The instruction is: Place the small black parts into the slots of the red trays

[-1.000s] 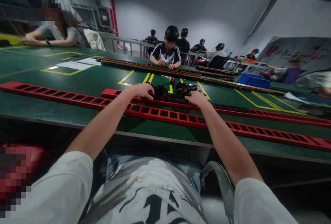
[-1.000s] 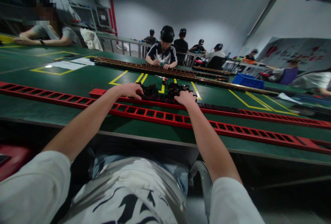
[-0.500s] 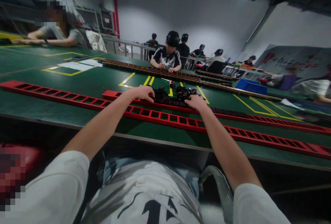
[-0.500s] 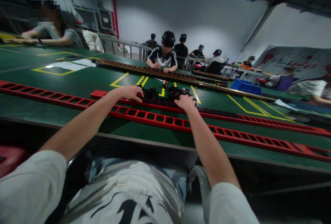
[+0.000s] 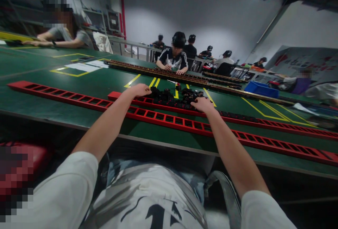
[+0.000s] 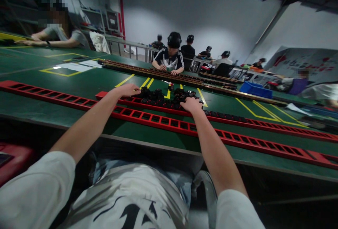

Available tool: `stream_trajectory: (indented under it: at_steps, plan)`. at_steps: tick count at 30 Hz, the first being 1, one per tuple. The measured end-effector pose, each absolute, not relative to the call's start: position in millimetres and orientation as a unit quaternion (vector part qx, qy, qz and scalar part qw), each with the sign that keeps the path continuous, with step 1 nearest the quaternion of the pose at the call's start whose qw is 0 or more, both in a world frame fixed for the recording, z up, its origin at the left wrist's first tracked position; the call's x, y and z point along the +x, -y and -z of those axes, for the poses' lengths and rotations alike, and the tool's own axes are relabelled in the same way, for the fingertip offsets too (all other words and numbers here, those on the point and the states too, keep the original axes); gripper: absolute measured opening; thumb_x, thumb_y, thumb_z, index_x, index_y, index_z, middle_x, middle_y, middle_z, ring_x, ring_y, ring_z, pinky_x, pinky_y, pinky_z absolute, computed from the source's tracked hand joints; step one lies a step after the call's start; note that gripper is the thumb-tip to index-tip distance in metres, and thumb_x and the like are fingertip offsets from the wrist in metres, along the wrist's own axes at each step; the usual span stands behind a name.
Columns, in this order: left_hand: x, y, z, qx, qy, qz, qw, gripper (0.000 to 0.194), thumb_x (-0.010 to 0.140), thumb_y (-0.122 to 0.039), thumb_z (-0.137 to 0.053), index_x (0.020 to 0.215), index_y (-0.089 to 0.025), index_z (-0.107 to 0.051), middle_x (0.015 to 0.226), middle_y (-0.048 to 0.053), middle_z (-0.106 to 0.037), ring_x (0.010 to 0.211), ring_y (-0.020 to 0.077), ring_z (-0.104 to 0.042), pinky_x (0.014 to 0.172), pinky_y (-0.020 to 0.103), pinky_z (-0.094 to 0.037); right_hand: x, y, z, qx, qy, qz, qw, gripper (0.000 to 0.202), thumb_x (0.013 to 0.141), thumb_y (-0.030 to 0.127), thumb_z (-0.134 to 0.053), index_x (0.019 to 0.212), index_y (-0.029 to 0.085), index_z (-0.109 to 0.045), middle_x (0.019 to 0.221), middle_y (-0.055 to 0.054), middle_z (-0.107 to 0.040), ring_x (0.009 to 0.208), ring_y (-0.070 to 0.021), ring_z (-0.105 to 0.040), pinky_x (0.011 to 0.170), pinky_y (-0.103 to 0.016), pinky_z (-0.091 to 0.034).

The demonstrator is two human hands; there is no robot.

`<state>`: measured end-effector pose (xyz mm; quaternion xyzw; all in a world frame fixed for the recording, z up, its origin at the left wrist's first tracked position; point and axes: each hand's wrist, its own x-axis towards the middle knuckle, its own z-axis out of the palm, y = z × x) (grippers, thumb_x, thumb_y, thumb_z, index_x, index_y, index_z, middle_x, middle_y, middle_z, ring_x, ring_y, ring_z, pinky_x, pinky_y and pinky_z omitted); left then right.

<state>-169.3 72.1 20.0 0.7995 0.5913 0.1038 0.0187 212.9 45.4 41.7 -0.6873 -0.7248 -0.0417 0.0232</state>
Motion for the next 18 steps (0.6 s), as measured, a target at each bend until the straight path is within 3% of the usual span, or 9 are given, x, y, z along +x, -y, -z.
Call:
stream_trajectory:
  at_steps: [6, 12, 18]
  plan:
    - [-174, -76, -16, 0.800, -0.593, -0.061, 0.059, 0.058, 0.079, -0.037, -0.055, 0.135, -0.029, -0.062, 0.112, 0.006, -0.072, 0.100, 0.0231, -0.066, 0.094, 0.032, -0.049, 213, -47, -43, -0.695, 0.718, 0.019, 0.026, 0.056, 0.090, 0.060, -0.049, 0.127, 0.022, -0.068, 0.134, -0.017, -0.061, 0.127, -0.0396, -0.052, 0.102, -0.056, -0.043]
    - [-173, -75, -14, 0.826, -0.553, -0.113, 0.016, 0.052, 0.073, -0.035, -0.063, 0.124, -0.026, -0.067, 0.127, 0.010, -0.059, 0.118, 0.0264, -0.057, 0.107, 0.035, -0.044, 213, -45, -43, -0.695, 0.719, 0.016, 0.027, 0.056, 0.090, 0.060, -0.049, 0.128, 0.023, -0.067, 0.135, -0.017, -0.060, 0.127, -0.0402, -0.051, 0.102, -0.057, -0.043]
    - [-164, -74, -14, 0.842, -0.530, -0.103, 0.008, 0.043, 0.080, -0.034, -0.058, 0.121, -0.024, -0.068, 0.125, 0.008, -0.063, 0.120, 0.0247, -0.056, 0.109, 0.034, -0.041, 212, -44, -44, -0.697, 0.716, 0.015, 0.025, 0.055, 0.091, 0.058, -0.049, 0.126, 0.022, -0.068, 0.135, -0.017, -0.060, 0.129, -0.0415, -0.049, 0.101, -0.058, -0.044]
